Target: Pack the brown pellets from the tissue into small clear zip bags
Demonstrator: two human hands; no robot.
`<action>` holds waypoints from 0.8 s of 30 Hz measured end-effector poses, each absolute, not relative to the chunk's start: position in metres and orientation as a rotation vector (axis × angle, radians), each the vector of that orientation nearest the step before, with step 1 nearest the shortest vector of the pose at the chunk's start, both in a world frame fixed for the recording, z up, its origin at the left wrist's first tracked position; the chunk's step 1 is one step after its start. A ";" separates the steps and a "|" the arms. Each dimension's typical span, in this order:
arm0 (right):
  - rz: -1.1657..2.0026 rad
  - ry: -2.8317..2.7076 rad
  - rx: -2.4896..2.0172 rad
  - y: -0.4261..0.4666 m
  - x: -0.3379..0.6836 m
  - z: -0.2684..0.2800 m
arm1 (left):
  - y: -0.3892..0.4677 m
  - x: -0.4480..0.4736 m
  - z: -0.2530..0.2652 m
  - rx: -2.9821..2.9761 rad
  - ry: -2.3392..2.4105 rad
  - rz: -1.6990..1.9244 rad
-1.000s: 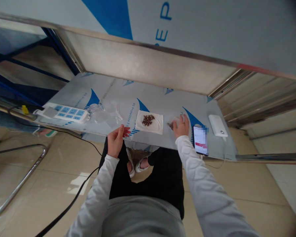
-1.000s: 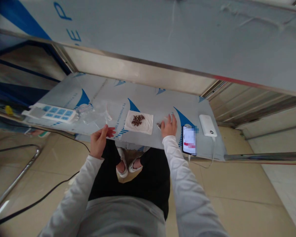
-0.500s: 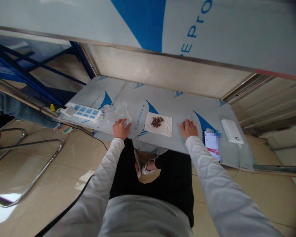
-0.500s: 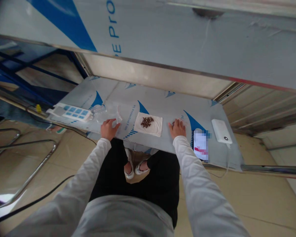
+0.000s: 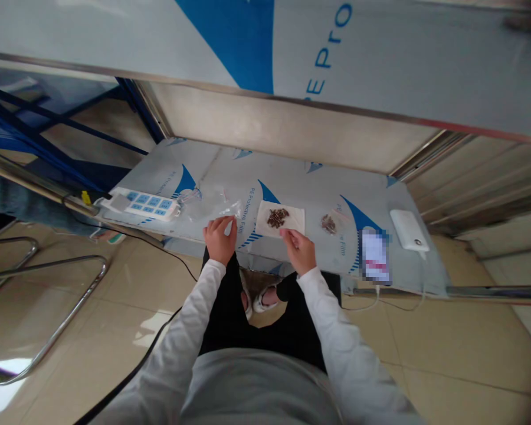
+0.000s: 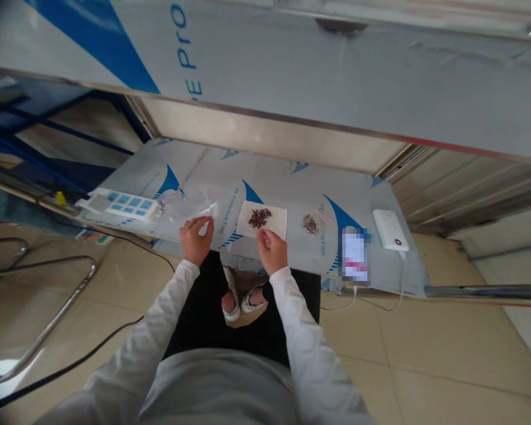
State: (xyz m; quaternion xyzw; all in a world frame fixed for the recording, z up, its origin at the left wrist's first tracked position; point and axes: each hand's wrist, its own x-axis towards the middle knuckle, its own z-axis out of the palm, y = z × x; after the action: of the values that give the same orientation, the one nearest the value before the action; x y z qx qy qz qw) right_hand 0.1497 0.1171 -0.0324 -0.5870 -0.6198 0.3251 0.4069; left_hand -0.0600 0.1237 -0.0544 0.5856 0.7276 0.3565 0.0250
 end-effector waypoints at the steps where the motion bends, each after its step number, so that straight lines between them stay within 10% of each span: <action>1: 0.959 -1.486 -1.450 0.118 0.137 -0.027 | 0.115 -0.052 -0.050 1.844 2.166 1.205; 24: 1.681 -1.096 -1.247 0.080 0.158 0.016 | 0.068 -0.015 -0.006 0.921 1.380 1.264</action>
State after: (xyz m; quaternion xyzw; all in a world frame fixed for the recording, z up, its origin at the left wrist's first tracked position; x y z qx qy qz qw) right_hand 0.1581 0.0803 0.0164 -0.4884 -0.4292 0.6581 0.3796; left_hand -0.0147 0.0680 -0.0059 0.3816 0.5714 0.5236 0.5037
